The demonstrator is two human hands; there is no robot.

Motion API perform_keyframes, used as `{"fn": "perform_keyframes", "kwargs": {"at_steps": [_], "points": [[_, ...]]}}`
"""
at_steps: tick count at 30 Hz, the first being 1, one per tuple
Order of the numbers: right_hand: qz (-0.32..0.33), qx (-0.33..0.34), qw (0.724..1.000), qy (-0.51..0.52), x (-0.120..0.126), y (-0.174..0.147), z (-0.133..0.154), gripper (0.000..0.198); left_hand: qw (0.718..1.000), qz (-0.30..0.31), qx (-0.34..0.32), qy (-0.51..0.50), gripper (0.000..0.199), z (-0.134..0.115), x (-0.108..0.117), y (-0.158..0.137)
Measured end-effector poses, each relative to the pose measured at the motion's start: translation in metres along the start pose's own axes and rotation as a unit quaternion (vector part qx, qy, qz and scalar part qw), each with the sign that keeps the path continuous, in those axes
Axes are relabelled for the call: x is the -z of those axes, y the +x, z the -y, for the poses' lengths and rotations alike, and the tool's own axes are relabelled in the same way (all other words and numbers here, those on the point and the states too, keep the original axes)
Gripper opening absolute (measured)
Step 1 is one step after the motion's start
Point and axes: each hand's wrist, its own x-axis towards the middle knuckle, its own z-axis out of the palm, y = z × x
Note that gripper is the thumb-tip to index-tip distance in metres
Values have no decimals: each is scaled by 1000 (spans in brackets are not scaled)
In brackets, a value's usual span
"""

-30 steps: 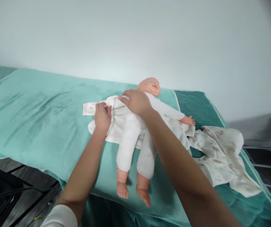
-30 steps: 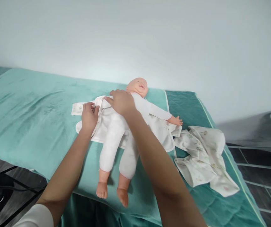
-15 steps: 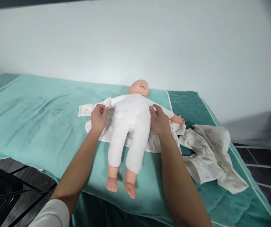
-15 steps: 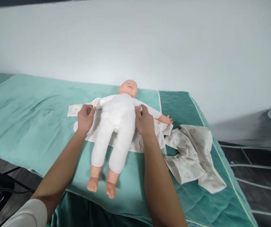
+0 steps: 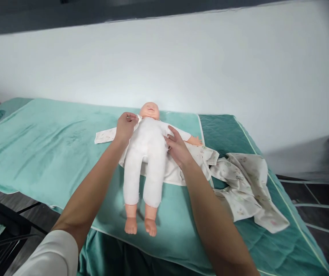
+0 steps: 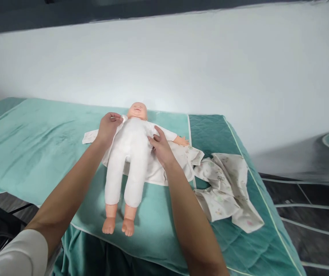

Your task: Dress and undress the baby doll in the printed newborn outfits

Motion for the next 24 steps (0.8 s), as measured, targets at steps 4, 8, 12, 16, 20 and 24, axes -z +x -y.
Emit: {"fn": "perform_keyframes", "kwargs": {"at_steps": [4, 8, 12, 16, 20, 24], "points": [[19, -11, 999, -41, -1, -2, -1, 93, 996, 70, 22, 55, 8, -22, 0, -22], [18, 3, 997, -70, 0, -6, -1, 89, 974, 203, 66, 71, 13, -56, 3, -64], [9, 19, 994, -111, 3, -7, -3, 87, 968, 237, 62, 53, 15, -61, 16, -99], [-4, 18, 992, -127, 7, -6, -5, 90, 983, 77, -71, 151, 16, -18, 42, -124], [-12, 17, 990, -142, 8, -4, -7, 88, 942, 29, -174, 285, 16, 24, 60, -150], [-15, 58, 980, -191, 10, -3, -8, 84, 941, 60, -175, 283, 17, 25, 59, -155]]}}
